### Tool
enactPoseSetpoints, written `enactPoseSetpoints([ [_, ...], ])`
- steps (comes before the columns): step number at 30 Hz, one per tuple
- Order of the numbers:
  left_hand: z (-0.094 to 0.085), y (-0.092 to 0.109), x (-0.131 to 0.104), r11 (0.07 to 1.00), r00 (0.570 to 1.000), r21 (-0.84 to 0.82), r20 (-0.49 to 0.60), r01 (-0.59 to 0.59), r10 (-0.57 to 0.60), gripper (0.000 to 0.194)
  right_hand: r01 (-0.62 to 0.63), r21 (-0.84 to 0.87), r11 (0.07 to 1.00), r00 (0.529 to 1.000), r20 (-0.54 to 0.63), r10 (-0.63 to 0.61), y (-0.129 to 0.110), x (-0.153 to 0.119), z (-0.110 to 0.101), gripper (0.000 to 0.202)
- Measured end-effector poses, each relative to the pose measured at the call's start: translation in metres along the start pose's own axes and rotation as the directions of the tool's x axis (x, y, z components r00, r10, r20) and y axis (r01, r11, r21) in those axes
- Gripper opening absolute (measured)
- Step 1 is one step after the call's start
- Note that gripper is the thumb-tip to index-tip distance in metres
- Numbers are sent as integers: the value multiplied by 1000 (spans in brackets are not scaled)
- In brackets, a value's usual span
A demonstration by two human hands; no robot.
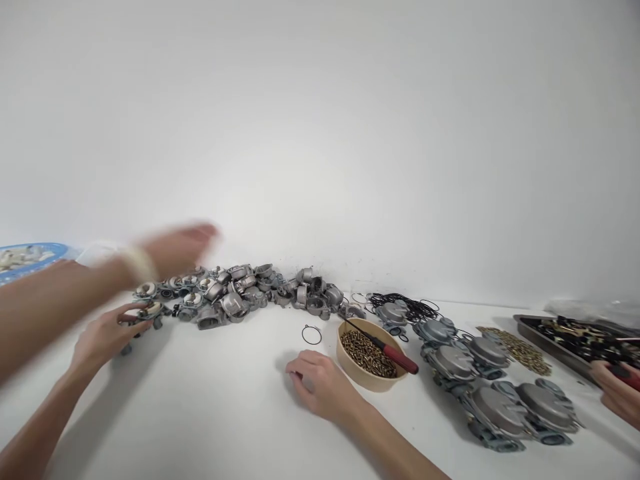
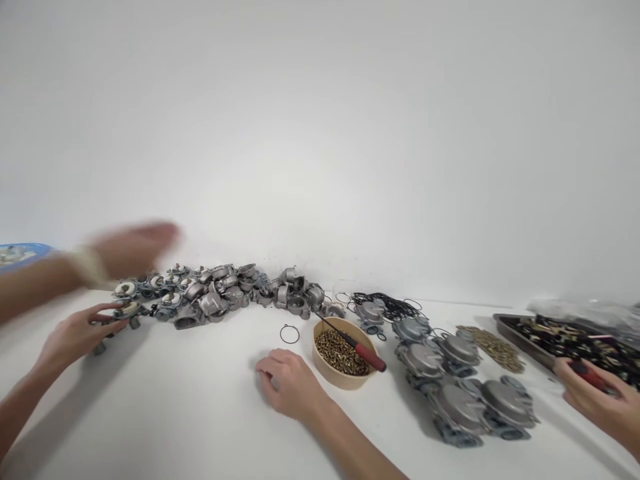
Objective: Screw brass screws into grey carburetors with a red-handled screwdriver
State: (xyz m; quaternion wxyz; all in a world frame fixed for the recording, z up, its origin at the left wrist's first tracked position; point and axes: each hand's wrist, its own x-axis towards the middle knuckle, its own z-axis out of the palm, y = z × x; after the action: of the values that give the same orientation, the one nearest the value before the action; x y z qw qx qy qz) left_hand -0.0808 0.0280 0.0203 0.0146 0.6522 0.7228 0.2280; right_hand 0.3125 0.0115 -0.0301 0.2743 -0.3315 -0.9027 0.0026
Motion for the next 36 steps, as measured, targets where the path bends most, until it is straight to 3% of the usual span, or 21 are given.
enactPoseSetpoints([
  [2, -4, -46, -17, 987, 987, 5, 17, 162, -162, 32, 48, 23, 999, 997, 61, -49, -5, -2, 1, 20],
  [4, 4, -74, -32, 970, 971, -55, 34, 238, -237, 41, 72, 39, 997, 993, 93, -76, -10, -3, 4, 19],
  [6, 20, -84, -46, 969, 974, -106, -20, 224, -228, 46, 76, 50, 996, 991, 106, -81, -14, -3, 8, 19],
  [8, 36, -81, -61, 976, 981, -118, -44, 183, -190, 46, 66, 62, 996, 991, 113, -72, -16, -3, 11, 20],
  [11, 52, -59, -77, 980, 997, -191, -55, 51, -63, 42, 27, 83, 996, 992, 123, -37, -19, -2, 11, 26],
  [15, 66, -3, -79, 888, 975, -404, -45, -218, 218, 32, -144, 187, 972, 972, 208, 104, -25, 0, 1, 43],
  [17, 73, 29, -72, 824, 935, -465, -22, -323, 354, 31, -225, 248, 942, 952, 260, 159, -27, 1, -6, 57],
  [20, 87, 76, -56, 711, 828, -512, -1, -482, 560, 33, -282, 321, 904, 940, 282, 193, -27, 3, -13, 73],
  [22, 98, 102, -44, 643, 759, -520, -17, -562, 650, 33, -315, 338, 887, 937, 261, 234, -22, 2, -15, 74],
  [24, 107, 121, -35, 611, 728, -527, -21, -591, 686, 35, -362, 334, 871, 927, 231, 297, -14, 1, -17, 69],
  [28, 116, 139, -27, 569, 681, -543, -8, -618, 732, 45, -433, 293, 853, 900, 198, 389, 0, -2, -24, 63],
  [32, 111, 136, -28, 570, 651, -535, 49, -623, 757, 65, -426, 201, 882, 900, 191, 391, 2, 1, -31, 55],
  [36, 102, 131, -29, 564, 627, -529, 76, -633, 775, 74, -443, 117, 889, 885, 219, 412, -1, 5, -32, 61],
])
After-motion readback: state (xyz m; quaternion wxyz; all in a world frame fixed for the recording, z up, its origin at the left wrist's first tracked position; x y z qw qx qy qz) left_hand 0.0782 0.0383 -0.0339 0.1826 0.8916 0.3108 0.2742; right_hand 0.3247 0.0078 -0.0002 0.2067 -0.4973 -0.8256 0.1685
